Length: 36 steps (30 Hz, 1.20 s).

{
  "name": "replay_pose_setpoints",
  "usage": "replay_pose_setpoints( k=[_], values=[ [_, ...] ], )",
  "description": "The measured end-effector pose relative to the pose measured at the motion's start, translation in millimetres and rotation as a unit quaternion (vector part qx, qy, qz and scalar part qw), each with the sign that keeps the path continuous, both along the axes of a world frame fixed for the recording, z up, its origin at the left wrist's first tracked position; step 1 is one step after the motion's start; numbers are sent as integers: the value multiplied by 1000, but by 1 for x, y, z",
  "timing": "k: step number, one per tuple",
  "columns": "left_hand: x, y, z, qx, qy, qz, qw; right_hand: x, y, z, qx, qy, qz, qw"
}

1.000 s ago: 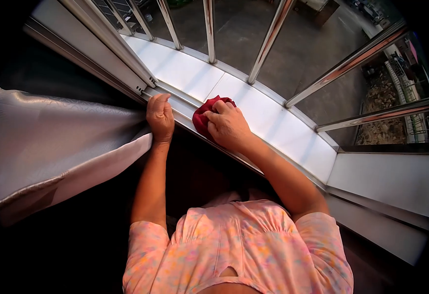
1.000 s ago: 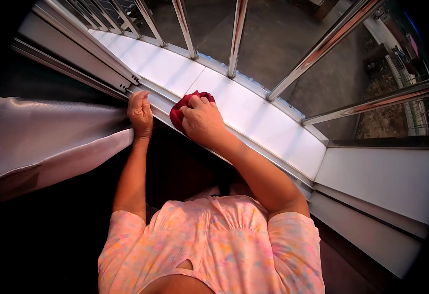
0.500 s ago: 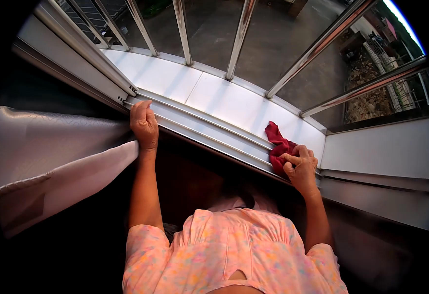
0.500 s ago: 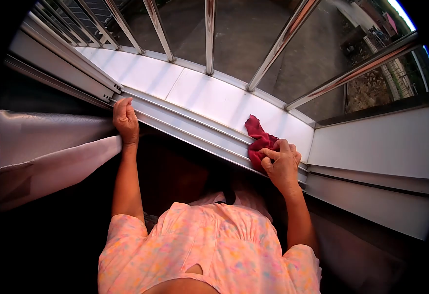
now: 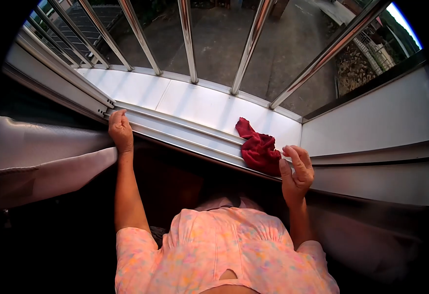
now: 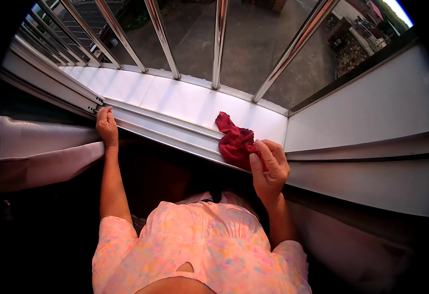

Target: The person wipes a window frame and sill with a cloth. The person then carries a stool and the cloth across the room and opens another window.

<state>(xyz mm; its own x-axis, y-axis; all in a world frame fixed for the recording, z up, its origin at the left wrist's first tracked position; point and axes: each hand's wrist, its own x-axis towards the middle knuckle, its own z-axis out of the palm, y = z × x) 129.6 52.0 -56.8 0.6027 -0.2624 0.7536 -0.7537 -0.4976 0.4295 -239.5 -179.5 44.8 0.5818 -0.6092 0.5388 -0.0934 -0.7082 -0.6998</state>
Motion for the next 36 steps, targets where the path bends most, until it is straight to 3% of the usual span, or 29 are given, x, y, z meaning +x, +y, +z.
replay_pose_setpoints(
  k=[2,4,6,8,9,11,12,13,14,16,18,20,24,27,29,36],
  values=[
    [2,-1,2,43,35,26,998,-23,9,28,-54,-79,55,994],
    [-5,-11,11,70,48,31,996,-47,15,59,-185,-89,104,973],
    [-33,-38,28,120,17,62,991,-68,19,68,-282,-121,95,947],
    [-89,-83,59,108,48,-61,991,-87,19,71,-329,-195,81,920],
    [-115,-104,63,72,98,-179,976,-98,19,75,-372,-192,53,907],
    [-175,-137,76,94,201,-411,884,-121,9,83,-481,-165,-26,861],
    [-201,-153,73,115,141,-503,845,-124,2,87,-483,-164,-27,860],
    [-222,-162,74,146,87,-562,809,-123,-7,91,-540,-163,-66,823],
    [-239,-170,74,143,63,-590,792,-127,-5,87,-512,-161,-108,837],
    [-251,-179,72,175,89,-604,772,-133,-1,80,-450,-150,-190,860],
    [-251,-187,59,279,73,-586,757,-132,-11,78,-497,-110,-199,838],
    [-246,-189,51,272,77,-586,759,-132,-24,77,-551,-81,-188,809],
    [-236,-190,57,277,129,-618,725,-114,-22,81,-515,-124,-198,825],
    [-238,-193,52,289,134,-609,726,-94,-24,93,-434,-111,-158,880],
    [-237,-202,34,222,103,-610,754,-79,-32,92,-365,-100,-162,911],
    [-255,-214,30,196,30,-562,803,-69,-34,82,-421,-18,-301,856]
  ],
)
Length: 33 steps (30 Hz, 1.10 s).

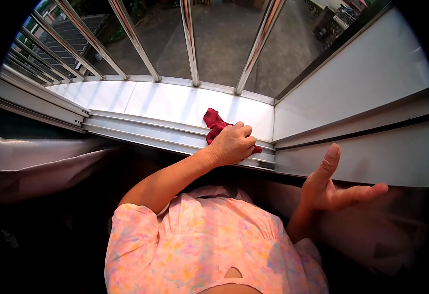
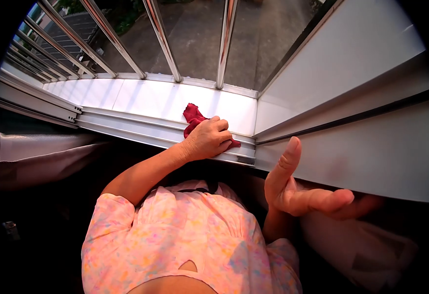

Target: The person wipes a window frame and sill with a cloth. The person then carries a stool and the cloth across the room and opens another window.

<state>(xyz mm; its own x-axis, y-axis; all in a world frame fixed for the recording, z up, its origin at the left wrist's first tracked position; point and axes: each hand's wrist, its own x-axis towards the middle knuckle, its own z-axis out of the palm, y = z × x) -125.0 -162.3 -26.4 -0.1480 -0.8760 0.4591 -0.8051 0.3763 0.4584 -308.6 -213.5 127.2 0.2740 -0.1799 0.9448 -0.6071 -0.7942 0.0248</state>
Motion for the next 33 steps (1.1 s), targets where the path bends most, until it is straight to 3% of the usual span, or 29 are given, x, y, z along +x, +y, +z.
replay_pose_setpoints(
  k=[8,13,21,24,33],
  values=[
    [-43,-29,0,-8,-10,-42,999,-4,-1,12,-64,80,-101,990],
    [-36,-24,10,61,-64,-55,995,-1,10,15,-45,105,-194,974],
    [31,24,18,95,-109,4,989,3,12,13,-25,99,-160,982],
    [26,23,14,84,-127,-3,988,4,11,12,-21,98,-147,984],
    [-39,-25,2,-28,-32,-63,997,0,7,8,-51,96,-162,981]
  ],
)
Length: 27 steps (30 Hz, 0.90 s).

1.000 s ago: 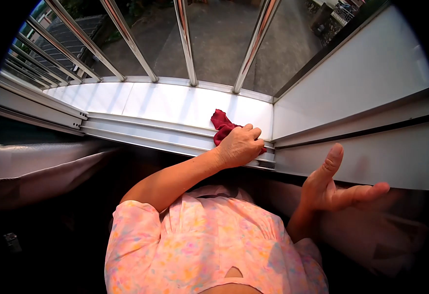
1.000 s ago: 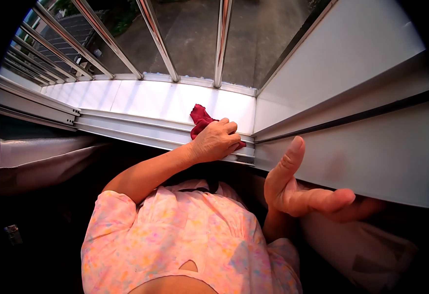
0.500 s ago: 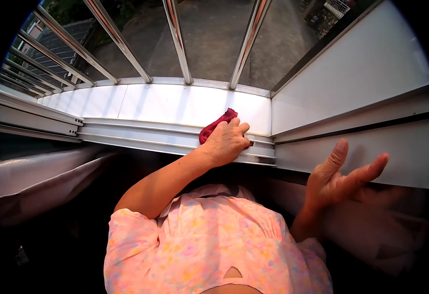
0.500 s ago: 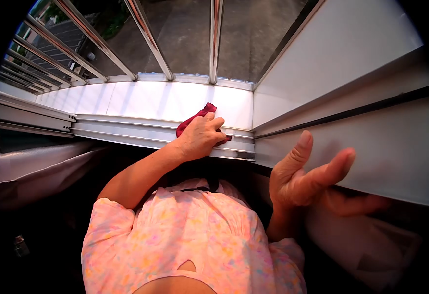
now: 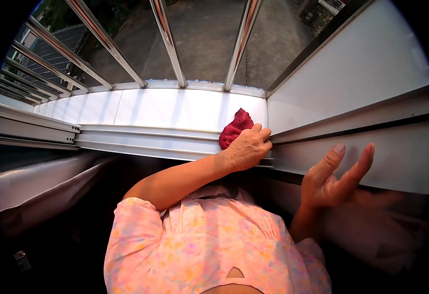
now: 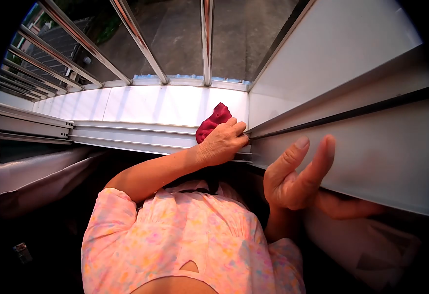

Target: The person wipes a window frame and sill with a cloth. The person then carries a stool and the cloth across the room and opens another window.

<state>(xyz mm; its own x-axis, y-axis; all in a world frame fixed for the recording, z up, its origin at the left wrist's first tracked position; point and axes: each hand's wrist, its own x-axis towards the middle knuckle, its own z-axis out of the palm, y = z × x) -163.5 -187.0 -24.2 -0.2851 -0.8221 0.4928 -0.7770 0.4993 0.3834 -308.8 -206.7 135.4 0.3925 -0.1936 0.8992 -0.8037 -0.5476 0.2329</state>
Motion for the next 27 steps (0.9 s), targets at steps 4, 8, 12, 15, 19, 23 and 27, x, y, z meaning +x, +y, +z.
replay_pose_setpoints(
  k=[4,8,12,15,19,23,27],
  values=[
    [-6,-2,10,34,-47,-23,998,4,-1,-2,19,-33,20,999],
    [-1,4,20,97,-95,23,990,3,-3,0,12,-14,31,999],
    [12,14,21,114,-147,43,982,2,-2,2,20,-10,33,999],
    [29,20,20,95,-146,50,984,2,-1,2,27,-9,31,999],
    [74,20,43,104,-103,215,966,5,0,4,24,-8,34,999],
    [109,28,59,53,-95,293,950,7,-1,2,26,-24,51,998],
    [114,41,61,38,-76,271,959,5,-3,2,23,-20,49,998]
  ],
)
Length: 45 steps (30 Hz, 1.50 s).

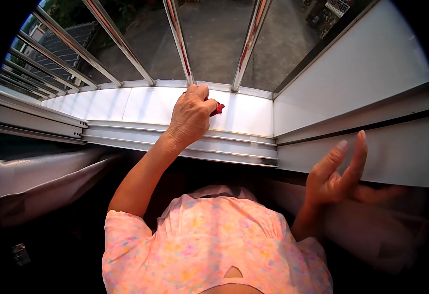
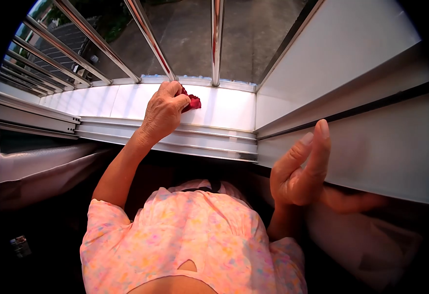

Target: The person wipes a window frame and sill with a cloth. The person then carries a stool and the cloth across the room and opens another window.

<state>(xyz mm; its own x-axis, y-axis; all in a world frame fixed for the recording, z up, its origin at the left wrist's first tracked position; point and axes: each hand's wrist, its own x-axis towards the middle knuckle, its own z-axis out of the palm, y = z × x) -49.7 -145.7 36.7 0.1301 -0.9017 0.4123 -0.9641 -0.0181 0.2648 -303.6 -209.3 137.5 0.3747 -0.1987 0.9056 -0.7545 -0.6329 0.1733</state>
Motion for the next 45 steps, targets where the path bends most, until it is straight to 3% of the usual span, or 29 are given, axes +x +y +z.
replay_pose_setpoints(
  k=[3,6,10,12,14,18,24,29,36,37,38,40,45],
  values=[
    [-2,16,-1,30,59,-59,996,-2,-1,1,-5,12,4,1000],
    [-2,33,-3,96,147,-187,967,-4,-4,0,-22,20,12,999],
    [-11,50,-14,157,83,-211,961,-4,-3,-1,-20,22,8,1000],
    [-17,52,-13,135,63,-213,966,-2,-2,-1,-10,8,16,1000],
    [-23,52,-7,212,0,-221,952,-3,-2,-1,-6,11,13,1000],
    [-26,50,2,281,-11,-240,929,-3,-1,-2,1,12,11,1000],
    [-35,29,-25,201,88,-320,922,-3,1,-3,7,3,-1,1000],
    [-78,-7,-41,152,71,-378,910,-4,-1,-2,-7,14,-17,1000],
    [-99,-16,-46,124,116,-331,928,-3,-2,-4,-9,5,-9,1000],
    [-95,-20,-53,52,277,-221,934,-3,-2,-4,-9,4,-7,1000],
    [-90,-24,-57,-21,426,-104,899,-4,-2,-4,-10,4,-6,1000],
    [-67,-24,-39,-63,410,-31,909,-6,-3,-4,-8,5,-3,1000],
    [-20,-9,-1,-159,391,10,907,-6,-5,-3,-18,4,18,1000]
  ],
)
